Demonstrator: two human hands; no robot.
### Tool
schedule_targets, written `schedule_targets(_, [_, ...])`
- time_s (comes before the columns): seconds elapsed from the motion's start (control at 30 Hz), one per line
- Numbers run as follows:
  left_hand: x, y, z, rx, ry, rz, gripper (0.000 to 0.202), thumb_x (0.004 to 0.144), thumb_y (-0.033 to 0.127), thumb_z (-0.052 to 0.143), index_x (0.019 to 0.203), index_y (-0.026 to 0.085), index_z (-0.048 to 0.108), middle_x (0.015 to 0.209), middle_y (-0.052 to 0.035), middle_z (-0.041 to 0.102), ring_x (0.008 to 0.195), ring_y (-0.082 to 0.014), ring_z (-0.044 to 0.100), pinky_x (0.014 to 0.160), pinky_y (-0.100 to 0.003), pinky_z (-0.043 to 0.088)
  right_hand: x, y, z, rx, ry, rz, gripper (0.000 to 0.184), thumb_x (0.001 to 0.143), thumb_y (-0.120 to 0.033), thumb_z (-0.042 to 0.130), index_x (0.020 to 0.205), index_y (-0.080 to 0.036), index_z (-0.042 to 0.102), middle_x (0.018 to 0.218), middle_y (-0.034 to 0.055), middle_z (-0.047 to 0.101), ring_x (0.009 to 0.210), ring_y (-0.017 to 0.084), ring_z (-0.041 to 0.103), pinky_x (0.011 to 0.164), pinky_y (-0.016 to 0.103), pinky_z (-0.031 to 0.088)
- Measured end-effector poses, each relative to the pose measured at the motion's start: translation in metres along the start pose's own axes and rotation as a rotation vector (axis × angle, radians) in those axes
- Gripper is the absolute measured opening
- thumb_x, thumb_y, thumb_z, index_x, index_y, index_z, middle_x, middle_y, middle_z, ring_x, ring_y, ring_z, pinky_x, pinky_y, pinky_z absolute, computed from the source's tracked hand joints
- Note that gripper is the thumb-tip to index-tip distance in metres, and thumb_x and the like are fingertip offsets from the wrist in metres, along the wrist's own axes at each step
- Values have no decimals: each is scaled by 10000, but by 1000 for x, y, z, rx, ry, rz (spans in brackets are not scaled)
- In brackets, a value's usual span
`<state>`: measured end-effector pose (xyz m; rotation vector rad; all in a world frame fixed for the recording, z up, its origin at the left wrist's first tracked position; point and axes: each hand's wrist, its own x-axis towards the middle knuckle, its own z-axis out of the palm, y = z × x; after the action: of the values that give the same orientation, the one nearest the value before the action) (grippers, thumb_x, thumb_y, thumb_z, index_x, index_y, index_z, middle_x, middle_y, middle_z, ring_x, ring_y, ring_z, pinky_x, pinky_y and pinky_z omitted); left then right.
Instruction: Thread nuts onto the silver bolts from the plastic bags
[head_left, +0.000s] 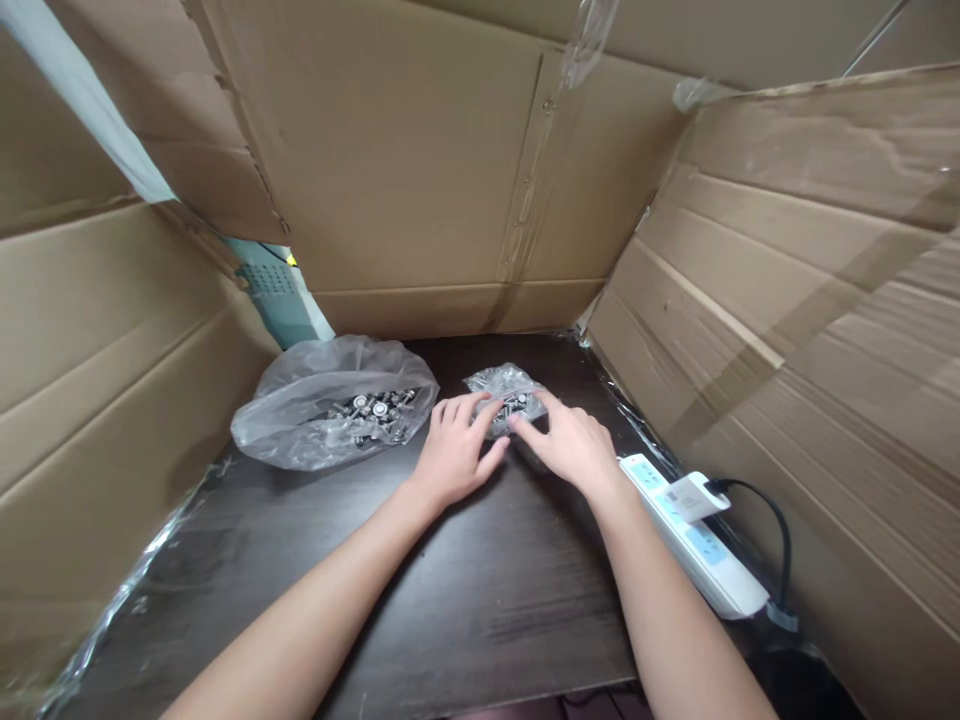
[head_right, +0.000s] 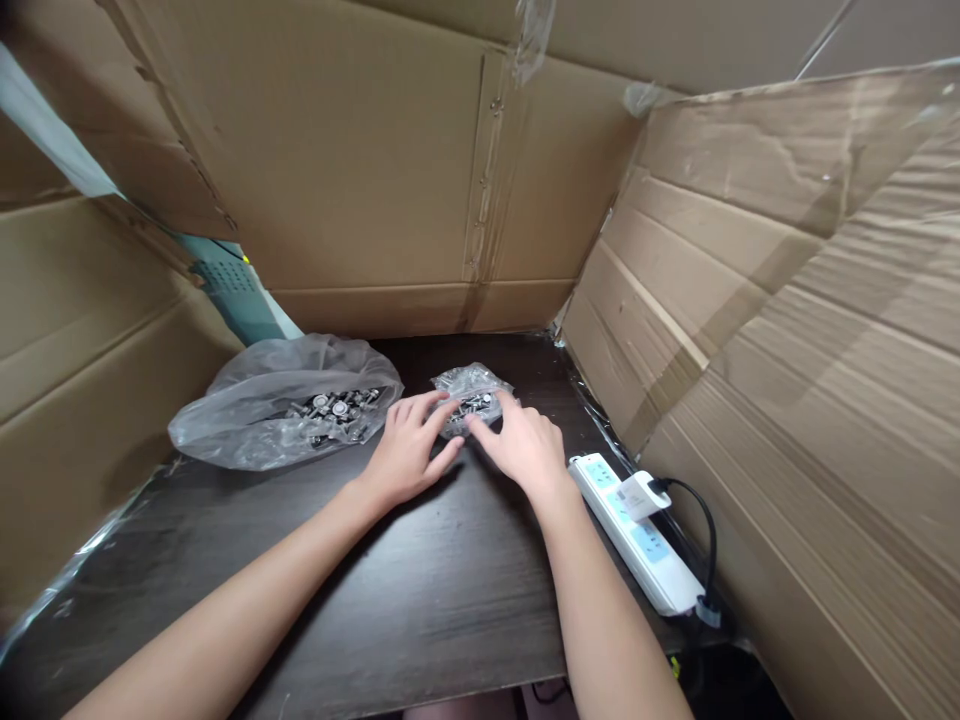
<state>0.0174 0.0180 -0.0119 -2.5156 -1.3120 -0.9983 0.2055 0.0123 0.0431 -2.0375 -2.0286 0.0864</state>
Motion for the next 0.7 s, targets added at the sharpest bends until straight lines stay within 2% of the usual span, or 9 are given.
schedule_targets(0.07, [2, -4, -2, -14, 44, -6, 451, 1022, 393, 484, 1426, 209, 567, 1472, -145, 504, 1337, -311, 446, 1134, -488, 351, 3, 4, 2, 42, 0, -113, 464, 1025, -409, 380, 1445, -360, 572, 1222, 74, 737, 1118, 291, 697, 933, 381, 493])
schedule_targets(0.13, [2, -7, -2, -24, 16, 30, 437, 1029, 403, 482, 1414, 229, 596, 1494, -140, 484, 1347, -318, 433, 1138, -502, 360, 5, 7, 5, 17, -33, -153, 453, 1013, -312, 377, 1373, -382, 644, 1252, 47, 730, 1137, 275, 691, 950, 372, 491])
schedule_targets(0.23, [0, -8, -2, -34, -87, 90, 412, 1009, 435, 532, 1351, 250, 665, 1546, -135, 436, 1368, -351, 409, 1142, -552, 367, 6, 9, 6, -57, -70, -82, 429, 1019, -420, 387, 1286, -357, 717, 1169, 87, 753, 1086, 310, 706, 912, 404, 508])
schedule_targets(0.33, [-2, -7, 0, -47, -163, 114, 392, 991, 465, 566, 1300, 270, 707, 1568, -125, 416, 1386, -365, 397, 1149, -577, 371, 4, 8, 4, -72, -53, -26, 452, 1008, -517, 398, 1201, -339, 766, 1091, 113, 764, 1038, 330, 717, 877, 417, 515])
schedule_targets(0.47, [-3, -5, 1, -36, -203, 123, 394, 980, 510, 581, 1269, 287, 728, 1580, -112, 408, 1412, -369, 380, 1151, -584, 374, 5, 6, 7, -78, -65, -29, 358, 952, -412, 528, 1208, -332, 765, 1118, 113, 761, 1066, 324, 712, 897, 408, 513])
schedule_targets(0.7, [-5, -2, 2, -39, -214, 142, 446, 965, 545, 592, 1304, 278, 706, 1598, -111, 391, 1415, -371, 384, 1145, -583, 384, 6, 5, 17, -48, -73, -52, 464, 936, -317, 522, 1382, -343, 645, 1239, 120, 721, 1139, 324, 683, 936, 428, 501])
